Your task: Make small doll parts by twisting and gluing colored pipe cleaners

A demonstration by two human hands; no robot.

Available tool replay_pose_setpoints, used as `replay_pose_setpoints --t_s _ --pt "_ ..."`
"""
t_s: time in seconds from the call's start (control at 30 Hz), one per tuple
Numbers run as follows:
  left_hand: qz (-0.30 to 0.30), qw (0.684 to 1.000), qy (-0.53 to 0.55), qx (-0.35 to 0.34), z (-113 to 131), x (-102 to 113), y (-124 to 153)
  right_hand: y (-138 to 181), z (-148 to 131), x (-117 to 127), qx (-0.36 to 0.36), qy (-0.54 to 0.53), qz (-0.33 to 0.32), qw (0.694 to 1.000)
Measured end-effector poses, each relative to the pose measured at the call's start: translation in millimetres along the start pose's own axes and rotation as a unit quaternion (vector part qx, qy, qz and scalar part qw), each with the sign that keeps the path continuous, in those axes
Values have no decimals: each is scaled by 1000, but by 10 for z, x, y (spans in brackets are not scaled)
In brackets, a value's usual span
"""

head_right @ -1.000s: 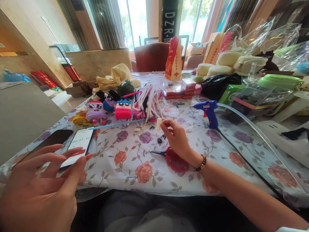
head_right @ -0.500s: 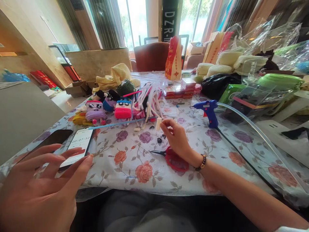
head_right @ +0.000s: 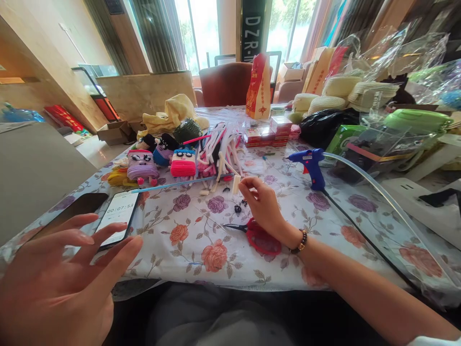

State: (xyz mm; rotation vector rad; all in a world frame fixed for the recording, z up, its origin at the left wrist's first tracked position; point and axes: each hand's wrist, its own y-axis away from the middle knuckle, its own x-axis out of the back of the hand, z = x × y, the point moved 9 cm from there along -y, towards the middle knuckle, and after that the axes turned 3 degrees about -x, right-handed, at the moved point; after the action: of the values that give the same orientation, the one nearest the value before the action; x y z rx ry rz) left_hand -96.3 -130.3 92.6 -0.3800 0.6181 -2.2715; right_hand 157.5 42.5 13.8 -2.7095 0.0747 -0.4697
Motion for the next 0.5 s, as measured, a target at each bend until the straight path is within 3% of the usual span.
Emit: replay_pose_setpoints --t_s 0.5 --pt "2 999 -1 -54 29 52 -56 4 7 0 -4 -1 -1 1000"
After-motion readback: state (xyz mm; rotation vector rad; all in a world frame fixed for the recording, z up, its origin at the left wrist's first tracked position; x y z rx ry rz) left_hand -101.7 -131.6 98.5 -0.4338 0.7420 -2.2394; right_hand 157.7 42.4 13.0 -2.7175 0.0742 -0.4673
